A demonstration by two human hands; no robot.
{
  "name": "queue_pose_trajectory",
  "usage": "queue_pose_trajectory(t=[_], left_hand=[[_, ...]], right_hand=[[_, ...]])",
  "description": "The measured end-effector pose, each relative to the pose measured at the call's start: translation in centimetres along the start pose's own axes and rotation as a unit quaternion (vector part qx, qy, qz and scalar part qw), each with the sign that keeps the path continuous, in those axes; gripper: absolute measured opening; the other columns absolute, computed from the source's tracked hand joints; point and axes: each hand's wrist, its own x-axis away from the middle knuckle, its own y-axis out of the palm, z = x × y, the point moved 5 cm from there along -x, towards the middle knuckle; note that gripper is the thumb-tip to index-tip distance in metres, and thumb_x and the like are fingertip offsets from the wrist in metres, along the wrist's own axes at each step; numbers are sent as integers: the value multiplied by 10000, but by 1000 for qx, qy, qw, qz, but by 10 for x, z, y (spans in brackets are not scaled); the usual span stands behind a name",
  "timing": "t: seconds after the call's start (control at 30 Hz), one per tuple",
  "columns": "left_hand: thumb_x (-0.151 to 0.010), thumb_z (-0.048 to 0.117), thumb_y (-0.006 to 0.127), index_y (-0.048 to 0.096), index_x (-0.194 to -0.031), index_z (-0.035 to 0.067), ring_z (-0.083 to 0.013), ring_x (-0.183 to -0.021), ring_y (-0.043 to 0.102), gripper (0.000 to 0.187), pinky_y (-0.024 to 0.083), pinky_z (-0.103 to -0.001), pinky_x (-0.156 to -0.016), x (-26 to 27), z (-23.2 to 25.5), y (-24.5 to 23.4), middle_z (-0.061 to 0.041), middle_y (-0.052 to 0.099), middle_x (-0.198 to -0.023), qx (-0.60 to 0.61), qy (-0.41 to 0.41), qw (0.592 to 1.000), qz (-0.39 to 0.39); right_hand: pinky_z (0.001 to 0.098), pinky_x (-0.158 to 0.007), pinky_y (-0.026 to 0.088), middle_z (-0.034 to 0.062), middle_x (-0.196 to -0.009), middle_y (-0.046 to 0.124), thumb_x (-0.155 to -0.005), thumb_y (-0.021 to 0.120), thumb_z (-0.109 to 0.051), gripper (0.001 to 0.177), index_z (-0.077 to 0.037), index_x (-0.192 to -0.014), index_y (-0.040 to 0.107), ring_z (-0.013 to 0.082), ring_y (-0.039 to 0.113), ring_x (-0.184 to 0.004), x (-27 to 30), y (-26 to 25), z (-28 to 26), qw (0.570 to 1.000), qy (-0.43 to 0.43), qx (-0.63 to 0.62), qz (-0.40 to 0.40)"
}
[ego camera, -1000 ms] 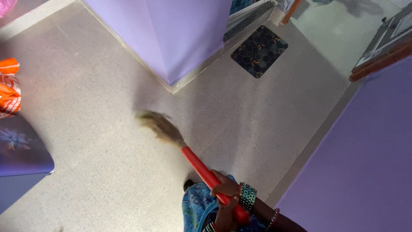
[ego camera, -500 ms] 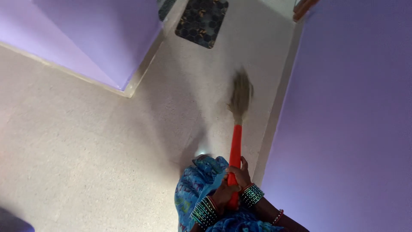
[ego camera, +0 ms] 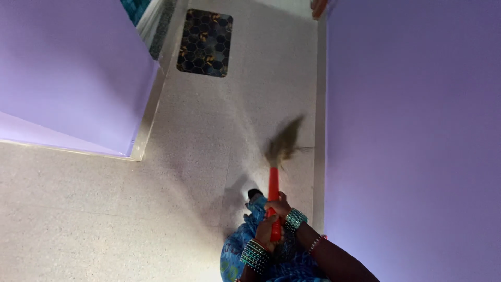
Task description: The person sweeps the floor using a handheld broom, moving from a doorway into a hallway and then into a kitchen area, sweeping dust and debris across the tiled surface.
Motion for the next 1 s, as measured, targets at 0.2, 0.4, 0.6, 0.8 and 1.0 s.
queue_pose_trajectory(t=[0.2,0.4,0.6,0.8,1.0], left_hand=[[-1008,432,541,565,-1140,50,-205,-666,623,405,562,-363,-555,-17,64,17,-96,628,-816,196,130,972,-4],[-1001,459,523,557,-1183,65,-212,-784,636,435,599,-387,-678,17,134,56,-104,630,-902,343,227,911,-29],[-967,417,537,491,-1277,88,-283,-873,662,455,614,-478,-743,66,142,100,-142,629,-1027,434,240,868,-5],[-951,376,544,445,-1414,45,-359,-1115,690,577,614,-528,-924,102,141,156,-190,639,-1275,408,171,883,-158],[-1036,429,524,384,-1517,35,-319,-1287,637,637,574,-458,-1077,115,143,146,-190,591,-1422,289,131,901,-295]], right_hand=[[495,-645,634,227,-1025,644,-753,702,15,1087,-190,-1582,30,336,708,-721,-44,74,-89,950,-11,284,-131],[449,-692,635,262,-1084,680,-747,736,-99,1162,-162,-1630,-17,327,722,-819,-45,151,-152,800,22,540,-261],[437,-702,606,253,-1031,719,-756,756,-207,1192,-110,-1673,1,324,704,-852,-34,155,-133,703,21,568,-427],[411,-846,598,236,-1338,606,-752,843,-232,1133,-78,-1649,169,294,672,-1064,24,137,-195,567,-110,683,-447],[389,-804,611,191,-1333,621,-729,768,-244,1173,-147,-1677,84,267,720,-986,88,158,-236,623,-118,631,-447]])
